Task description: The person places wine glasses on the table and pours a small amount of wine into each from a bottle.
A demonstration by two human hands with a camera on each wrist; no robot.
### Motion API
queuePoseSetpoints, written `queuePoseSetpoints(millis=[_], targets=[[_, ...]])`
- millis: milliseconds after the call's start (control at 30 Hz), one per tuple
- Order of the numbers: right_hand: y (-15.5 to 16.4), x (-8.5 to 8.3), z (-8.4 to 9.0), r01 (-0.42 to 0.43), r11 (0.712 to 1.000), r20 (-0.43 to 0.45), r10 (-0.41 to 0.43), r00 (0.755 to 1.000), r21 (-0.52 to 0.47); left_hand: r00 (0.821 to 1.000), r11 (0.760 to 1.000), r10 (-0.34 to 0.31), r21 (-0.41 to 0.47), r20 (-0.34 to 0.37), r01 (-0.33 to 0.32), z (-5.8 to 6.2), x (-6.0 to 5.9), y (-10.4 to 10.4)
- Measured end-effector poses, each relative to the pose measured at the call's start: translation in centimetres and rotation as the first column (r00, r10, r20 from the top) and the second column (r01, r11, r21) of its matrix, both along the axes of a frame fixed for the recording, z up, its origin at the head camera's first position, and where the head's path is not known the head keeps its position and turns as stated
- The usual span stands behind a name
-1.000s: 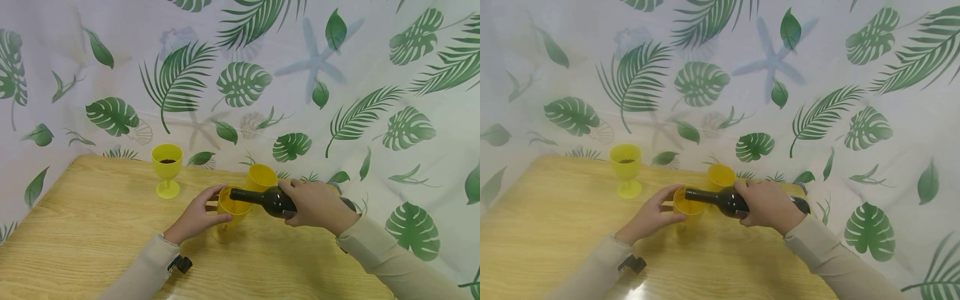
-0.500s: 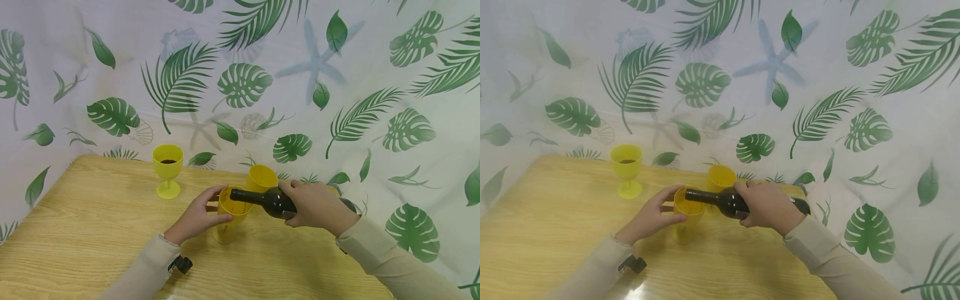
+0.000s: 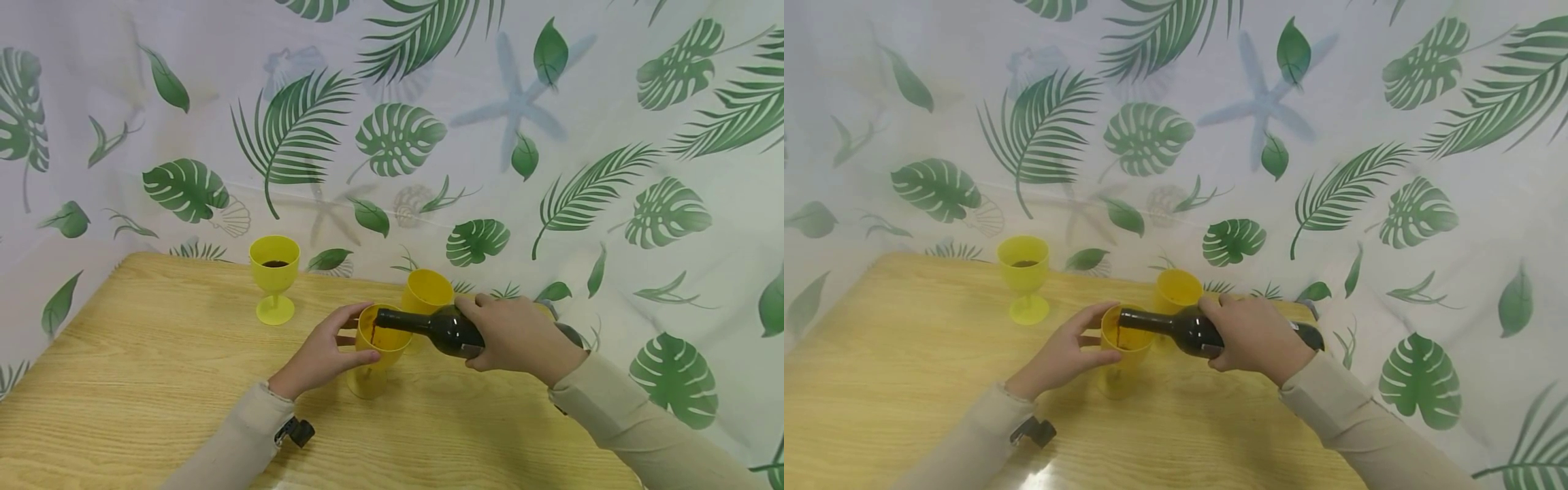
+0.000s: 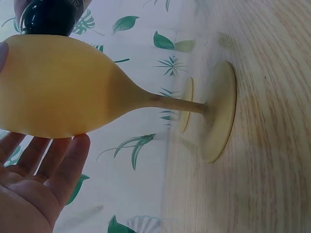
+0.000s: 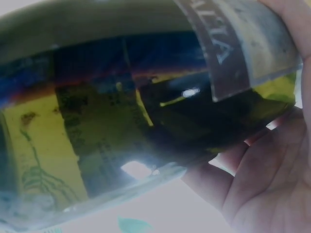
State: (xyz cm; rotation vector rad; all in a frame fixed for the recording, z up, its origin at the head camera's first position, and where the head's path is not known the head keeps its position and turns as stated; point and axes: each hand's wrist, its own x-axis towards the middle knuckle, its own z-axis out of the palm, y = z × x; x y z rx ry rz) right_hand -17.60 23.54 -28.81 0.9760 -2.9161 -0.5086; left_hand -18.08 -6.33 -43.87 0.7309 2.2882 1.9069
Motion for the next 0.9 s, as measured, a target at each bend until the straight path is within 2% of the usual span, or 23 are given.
queuePoseSetpoints(millis=[900], targets=[[0.11,0.10,-0.13,0.006,1.000,-0.013,-0.006,1.000,-0.006,1.000,1.000,-0.008,0.017,0.004,0.008,-0.12,-0.12,0.07]])
